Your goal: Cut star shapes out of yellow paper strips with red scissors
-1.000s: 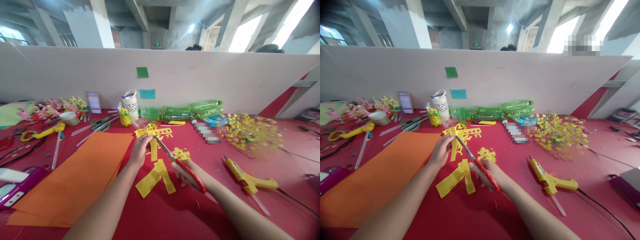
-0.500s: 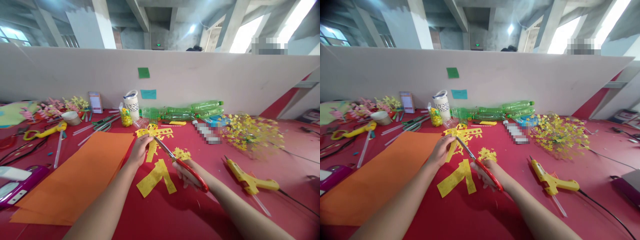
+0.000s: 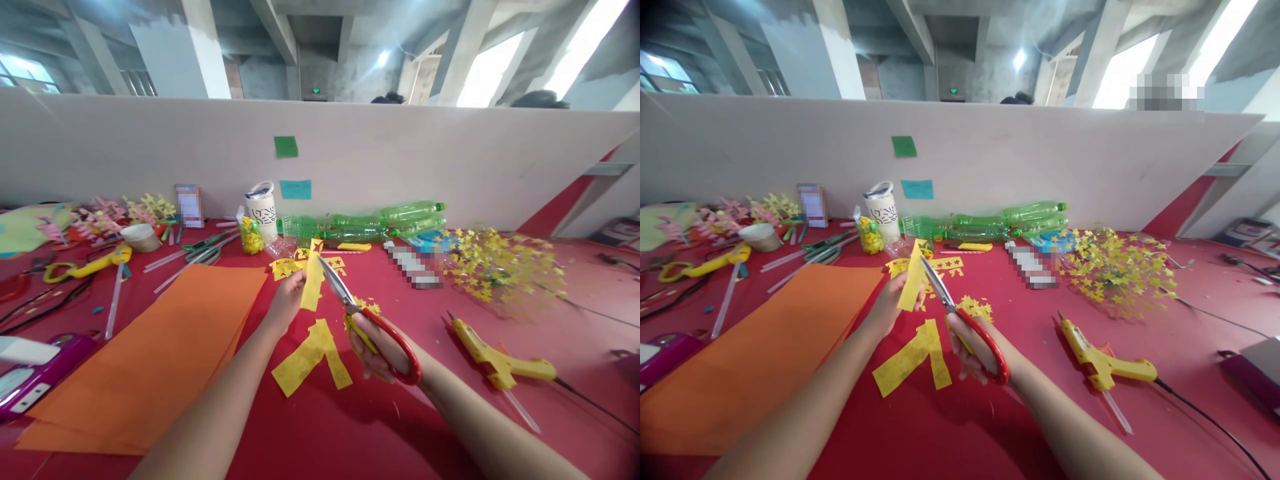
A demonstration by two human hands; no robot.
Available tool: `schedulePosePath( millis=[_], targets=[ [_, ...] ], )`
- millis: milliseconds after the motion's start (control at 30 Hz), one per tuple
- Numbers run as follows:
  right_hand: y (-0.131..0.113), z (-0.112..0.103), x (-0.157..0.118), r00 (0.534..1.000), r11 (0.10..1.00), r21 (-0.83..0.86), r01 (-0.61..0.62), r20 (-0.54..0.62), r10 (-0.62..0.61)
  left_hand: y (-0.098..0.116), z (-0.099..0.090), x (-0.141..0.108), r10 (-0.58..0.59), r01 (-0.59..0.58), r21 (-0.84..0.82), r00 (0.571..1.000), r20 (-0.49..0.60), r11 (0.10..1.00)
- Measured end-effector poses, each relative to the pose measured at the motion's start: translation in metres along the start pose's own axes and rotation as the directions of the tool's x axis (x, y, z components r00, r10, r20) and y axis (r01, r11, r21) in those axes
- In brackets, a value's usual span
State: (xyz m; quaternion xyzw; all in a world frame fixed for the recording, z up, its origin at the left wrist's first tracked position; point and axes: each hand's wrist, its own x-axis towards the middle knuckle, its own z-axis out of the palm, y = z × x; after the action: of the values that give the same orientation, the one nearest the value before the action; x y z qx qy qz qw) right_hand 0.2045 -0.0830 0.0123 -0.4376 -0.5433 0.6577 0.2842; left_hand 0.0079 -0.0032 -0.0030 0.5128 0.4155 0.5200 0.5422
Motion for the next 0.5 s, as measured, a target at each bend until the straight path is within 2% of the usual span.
schedulePosePath(
  millis=[67, 167, 267, 367, 500],
  targets=[
    [0.002, 0.000, 0.002, 1.000, 1.000, 0.027, 0.013, -0.015, -0.013, 0.004, 0.005, -0.007, 0.018, -0.040, 0.131, 0.987, 0.161, 0.991],
    [0.006, 0.000, 0.005, 0.998, 1.000, 0.009, 0.024, -0.063, -0.023, 0.007, 0.013, -0.018, 0.032, -0.076, 0.156, 0.963, 0.268, 0.985],
    [0.009, 0.001, 0.008, 0.993, 1.000, -0.030, 0.005, -0.120, -0.008, 0.006, 0.018, -0.025, 0.050, -0.078, 0.123, 0.976, 0.213, 0.989],
    [0.009, 0.003, 0.007, 0.988, 0.998, -0.056, -0.023, -0.153, 0.014, 0.005, 0.019, -0.025, 0.050, -0.059, 0.078, 0.992, 0.114, 0.995],
    [0.004, 0.006, 0.006, 0.986, 0.997, -0.068, -0.046, -0.165, 0.035, 0.003, 0.016, -0.019, 0.089, -0.091, -0.035, 0.995, -0.048, 0.995]
  ],
)
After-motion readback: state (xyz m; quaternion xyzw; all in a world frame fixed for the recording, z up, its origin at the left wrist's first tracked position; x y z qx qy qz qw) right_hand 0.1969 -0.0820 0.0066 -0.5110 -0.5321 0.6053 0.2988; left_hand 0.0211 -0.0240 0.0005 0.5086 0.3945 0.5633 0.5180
